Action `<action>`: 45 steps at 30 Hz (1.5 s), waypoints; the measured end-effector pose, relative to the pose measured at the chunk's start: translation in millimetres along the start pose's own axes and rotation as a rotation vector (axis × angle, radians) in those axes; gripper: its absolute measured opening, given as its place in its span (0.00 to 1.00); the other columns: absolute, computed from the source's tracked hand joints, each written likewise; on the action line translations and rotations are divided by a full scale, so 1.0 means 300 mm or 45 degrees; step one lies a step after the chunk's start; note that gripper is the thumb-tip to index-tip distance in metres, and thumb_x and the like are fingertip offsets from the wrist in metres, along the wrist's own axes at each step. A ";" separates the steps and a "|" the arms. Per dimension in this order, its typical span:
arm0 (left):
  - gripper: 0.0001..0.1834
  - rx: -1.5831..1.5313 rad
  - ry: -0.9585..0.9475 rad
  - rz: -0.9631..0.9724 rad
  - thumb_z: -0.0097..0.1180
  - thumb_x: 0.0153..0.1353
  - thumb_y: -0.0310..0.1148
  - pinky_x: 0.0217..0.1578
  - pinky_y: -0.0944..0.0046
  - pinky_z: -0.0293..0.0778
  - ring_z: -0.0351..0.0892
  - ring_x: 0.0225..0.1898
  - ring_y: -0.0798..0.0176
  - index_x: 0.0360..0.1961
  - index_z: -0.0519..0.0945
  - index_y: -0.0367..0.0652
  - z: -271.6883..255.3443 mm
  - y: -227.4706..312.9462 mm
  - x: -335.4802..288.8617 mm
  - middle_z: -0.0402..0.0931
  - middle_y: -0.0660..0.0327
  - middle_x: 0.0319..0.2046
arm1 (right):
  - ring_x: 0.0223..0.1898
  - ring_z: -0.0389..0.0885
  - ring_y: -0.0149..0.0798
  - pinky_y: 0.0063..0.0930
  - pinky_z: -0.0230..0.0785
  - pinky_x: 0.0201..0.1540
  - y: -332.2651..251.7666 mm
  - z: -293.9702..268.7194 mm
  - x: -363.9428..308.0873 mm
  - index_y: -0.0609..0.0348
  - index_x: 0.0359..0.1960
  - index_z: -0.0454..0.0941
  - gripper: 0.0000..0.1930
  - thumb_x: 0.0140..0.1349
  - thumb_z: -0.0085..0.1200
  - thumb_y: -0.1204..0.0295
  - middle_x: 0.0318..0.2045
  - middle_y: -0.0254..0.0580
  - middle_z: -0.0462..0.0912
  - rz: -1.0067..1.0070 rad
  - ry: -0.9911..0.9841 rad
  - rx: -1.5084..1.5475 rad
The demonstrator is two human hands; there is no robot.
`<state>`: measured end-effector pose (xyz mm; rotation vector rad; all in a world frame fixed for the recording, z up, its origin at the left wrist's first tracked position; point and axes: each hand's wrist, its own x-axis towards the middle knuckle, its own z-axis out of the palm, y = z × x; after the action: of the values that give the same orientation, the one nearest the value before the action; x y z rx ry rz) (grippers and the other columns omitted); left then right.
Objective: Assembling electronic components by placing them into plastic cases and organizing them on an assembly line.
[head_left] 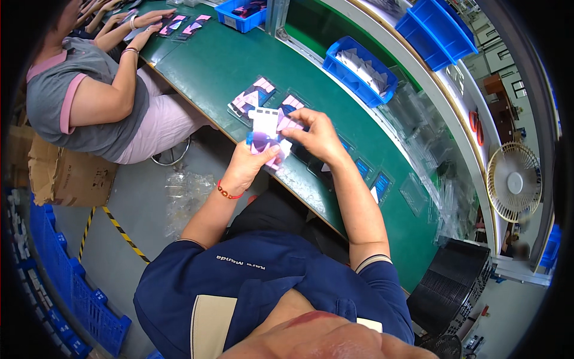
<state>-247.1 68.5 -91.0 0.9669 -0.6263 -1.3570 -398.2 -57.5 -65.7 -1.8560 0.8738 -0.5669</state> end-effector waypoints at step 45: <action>0.10 0.107 -0.276 -0.187 0.56 0.62 0.22 0.39 0.64 0.81 0.82 0.36 0.64 0.45 0.78 0.34 0.236 -0.129 -0.034 0.82 0.56 0.35 | 0.42 0.76 0.39 0.46 0.53 0.55 0.022 -0.111 -0.533 0.54 0.42 0.81 0.10 0.59 0.58 0.70 0.29 0.32 0.83 -0.072 0.719 -1.070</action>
<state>-328.5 65.9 -87.5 0.9546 -0.7933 -1.5910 -525.0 45.1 -58.7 -2.5176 1.6132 -0.8676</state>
